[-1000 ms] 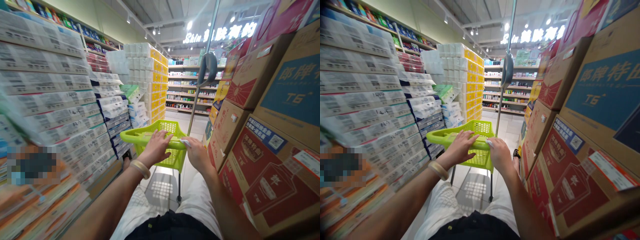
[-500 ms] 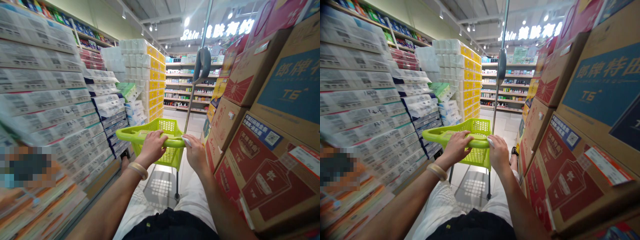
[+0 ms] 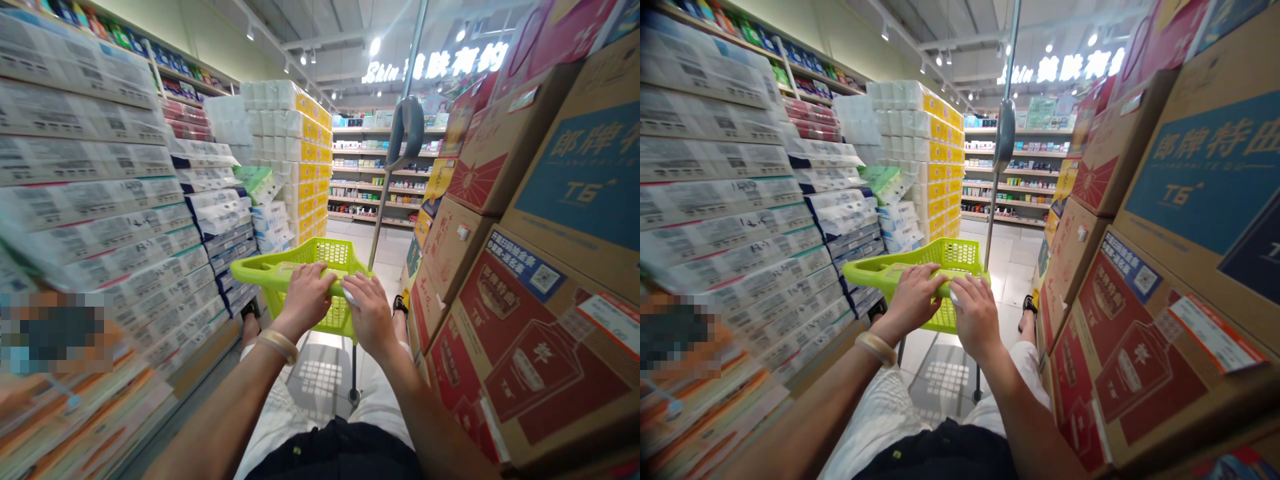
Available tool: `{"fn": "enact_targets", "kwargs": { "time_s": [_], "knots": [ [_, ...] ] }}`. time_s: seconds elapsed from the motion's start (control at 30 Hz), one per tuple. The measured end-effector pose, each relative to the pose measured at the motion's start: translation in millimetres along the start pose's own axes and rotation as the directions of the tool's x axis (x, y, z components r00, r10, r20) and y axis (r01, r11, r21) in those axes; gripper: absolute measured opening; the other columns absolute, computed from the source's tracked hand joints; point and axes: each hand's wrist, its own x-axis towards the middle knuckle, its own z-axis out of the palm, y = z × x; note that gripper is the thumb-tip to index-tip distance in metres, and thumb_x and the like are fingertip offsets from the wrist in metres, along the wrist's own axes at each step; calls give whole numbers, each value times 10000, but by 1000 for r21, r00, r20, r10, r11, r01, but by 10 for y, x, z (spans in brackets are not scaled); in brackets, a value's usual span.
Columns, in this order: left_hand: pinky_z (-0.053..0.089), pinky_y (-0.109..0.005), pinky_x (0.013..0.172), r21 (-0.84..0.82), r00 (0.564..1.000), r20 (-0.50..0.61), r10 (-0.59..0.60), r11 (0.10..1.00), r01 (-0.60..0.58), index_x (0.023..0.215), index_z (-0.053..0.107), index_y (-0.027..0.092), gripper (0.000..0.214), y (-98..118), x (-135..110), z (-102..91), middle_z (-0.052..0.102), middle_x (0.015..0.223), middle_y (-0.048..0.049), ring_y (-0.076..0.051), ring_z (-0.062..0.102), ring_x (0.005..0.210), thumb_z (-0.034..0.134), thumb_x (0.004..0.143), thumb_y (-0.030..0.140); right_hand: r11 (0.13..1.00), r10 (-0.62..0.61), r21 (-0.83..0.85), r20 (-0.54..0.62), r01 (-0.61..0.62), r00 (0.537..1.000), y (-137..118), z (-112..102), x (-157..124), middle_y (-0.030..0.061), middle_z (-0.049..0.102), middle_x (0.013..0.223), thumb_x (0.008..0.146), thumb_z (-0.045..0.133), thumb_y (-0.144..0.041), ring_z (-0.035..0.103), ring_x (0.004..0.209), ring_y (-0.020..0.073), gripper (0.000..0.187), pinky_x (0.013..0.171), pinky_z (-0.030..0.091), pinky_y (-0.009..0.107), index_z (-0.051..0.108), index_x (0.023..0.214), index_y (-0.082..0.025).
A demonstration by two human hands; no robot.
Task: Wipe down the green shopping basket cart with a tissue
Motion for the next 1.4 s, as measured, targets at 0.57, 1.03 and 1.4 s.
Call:
{"fn": "enact_targets", "kwargs": {
  "time_s": [0.57,1.03,1.4],
  "knots": [
    [340,-486,1057,-8,998,-59,17,1000,-17,1086,624,255,366,-1,-11,38,574,1308,-105,-291,501,1229,602,731,170,990,116,87,-90,-108,989,163,-48,65,76,722,1113,970,421,-289,622,1107,243,303,1012,452,469,702,1059,-224],
    [342,-481,1044,-3,998,-62,15,1000,-15,1075,629,252,370,-13,-9,35,574,1310,-102,-291,506,1221,608,715,169,983,177,-36,-27,-178,984,152,-99,175,108,730,1076,968,415,-264,647,1039,266,309,946,473,467,709,1021,-190],
    [340,-495,1043,-9,998,-58,7,1000,-8,1058,631,263,372,-35,-17,24,579,1305,-91,-287,514,1206,615,702,159,989,103,113,-30,-99,994,143,-74,151,76,735,1045,976,439,-308,650,1012,234,279,952,479,425,705,1003,-231]
  ]
}}
